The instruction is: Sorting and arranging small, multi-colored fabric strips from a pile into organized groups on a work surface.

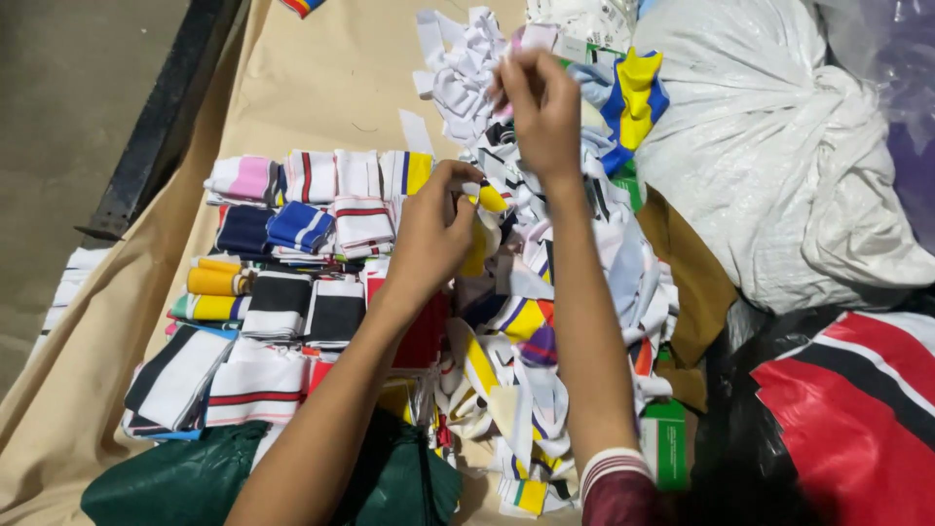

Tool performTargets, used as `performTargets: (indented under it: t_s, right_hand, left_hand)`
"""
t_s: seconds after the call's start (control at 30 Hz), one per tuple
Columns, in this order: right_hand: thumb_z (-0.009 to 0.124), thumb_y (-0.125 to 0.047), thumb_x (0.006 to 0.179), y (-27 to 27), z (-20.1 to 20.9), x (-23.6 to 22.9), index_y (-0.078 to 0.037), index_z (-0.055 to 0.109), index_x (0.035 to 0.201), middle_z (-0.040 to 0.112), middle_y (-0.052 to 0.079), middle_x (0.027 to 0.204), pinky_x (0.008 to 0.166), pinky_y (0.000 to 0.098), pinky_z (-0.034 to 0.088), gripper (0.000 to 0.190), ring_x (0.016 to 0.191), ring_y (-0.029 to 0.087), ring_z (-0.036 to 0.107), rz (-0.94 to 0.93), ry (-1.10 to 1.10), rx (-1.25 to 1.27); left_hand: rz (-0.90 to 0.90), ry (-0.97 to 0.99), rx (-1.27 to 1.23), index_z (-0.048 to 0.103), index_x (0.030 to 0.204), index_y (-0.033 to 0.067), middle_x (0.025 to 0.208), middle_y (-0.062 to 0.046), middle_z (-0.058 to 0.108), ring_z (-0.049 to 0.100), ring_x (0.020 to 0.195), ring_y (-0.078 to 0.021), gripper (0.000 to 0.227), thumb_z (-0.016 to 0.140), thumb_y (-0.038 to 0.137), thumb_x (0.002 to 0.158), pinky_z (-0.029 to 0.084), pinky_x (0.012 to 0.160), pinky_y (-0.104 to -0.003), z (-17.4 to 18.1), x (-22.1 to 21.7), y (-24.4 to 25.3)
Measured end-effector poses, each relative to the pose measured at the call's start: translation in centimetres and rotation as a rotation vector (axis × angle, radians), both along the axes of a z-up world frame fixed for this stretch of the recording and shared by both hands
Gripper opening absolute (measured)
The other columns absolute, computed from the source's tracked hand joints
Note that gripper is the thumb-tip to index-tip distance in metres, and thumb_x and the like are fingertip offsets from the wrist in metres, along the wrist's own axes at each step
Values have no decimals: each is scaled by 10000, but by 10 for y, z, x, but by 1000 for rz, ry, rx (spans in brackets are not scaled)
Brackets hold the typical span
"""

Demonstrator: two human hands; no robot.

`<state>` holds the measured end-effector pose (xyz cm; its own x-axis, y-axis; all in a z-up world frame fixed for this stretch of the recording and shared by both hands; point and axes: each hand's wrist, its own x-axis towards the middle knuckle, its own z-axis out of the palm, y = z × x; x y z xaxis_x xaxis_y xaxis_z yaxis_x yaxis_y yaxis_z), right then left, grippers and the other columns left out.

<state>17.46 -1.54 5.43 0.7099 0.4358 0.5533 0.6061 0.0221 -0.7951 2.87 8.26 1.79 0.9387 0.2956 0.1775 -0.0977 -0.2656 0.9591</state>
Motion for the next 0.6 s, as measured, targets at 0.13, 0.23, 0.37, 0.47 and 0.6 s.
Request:
performTargets:
  t_s: [0.13,0.23,0.37,0.47,0.6]
  right_hand:
    - [617,-239,1044,-30,-100,-27,-72,697,887,668,52,657,586,227,541,243,598,105,621,-326,281,-28]
    - [575,-312,1073,-47,-98,-50,-79,717,876,652,51,632,589,251,498,337,617,96,591,-311,302,-119]
    - [347,-547,1063,-45,-99,-59,-112,714,912,641,44,711,710,250,515,589,701,120,617,-63,401,20]
    - [385,-522,1040,-47,-110,-52,-93,678,861,597,22,687,674,235,494,550,668,106,578,47,461,63]
    - [682,-187,989,-45,-107,-57,-48,680,828,545,4,650,659,218,447,212,691,76,522,69,323,9]
  left_hand:
    - [-27,1,-71,561,1235,15,1233,-297,671,545,1257,-552,334,492,-32,912,386,1051,-676,18,-11,2]
    - [-60,91,-193,581,1248,54,1322,-308,624,468,1345,-545,349,500,-2,913,362,1084,-673,16,-7,-1]
    - [-57,106,-228,491,1373,58,1396,-414,496,376,1351,-623,460,485,-28,921,328,1080,-718,21,-11,-1]
    - [-47,81,-201,426,1430,58,1401,-466,442,357,1329,-661,519,497,-42,926,329,1056,-741,23,-13,1]
    - [-29,64,-134,366,1461,38,1314,-505,482,420,1259,-673,608,602,-35,905,421,999,-693,27,-16,0]
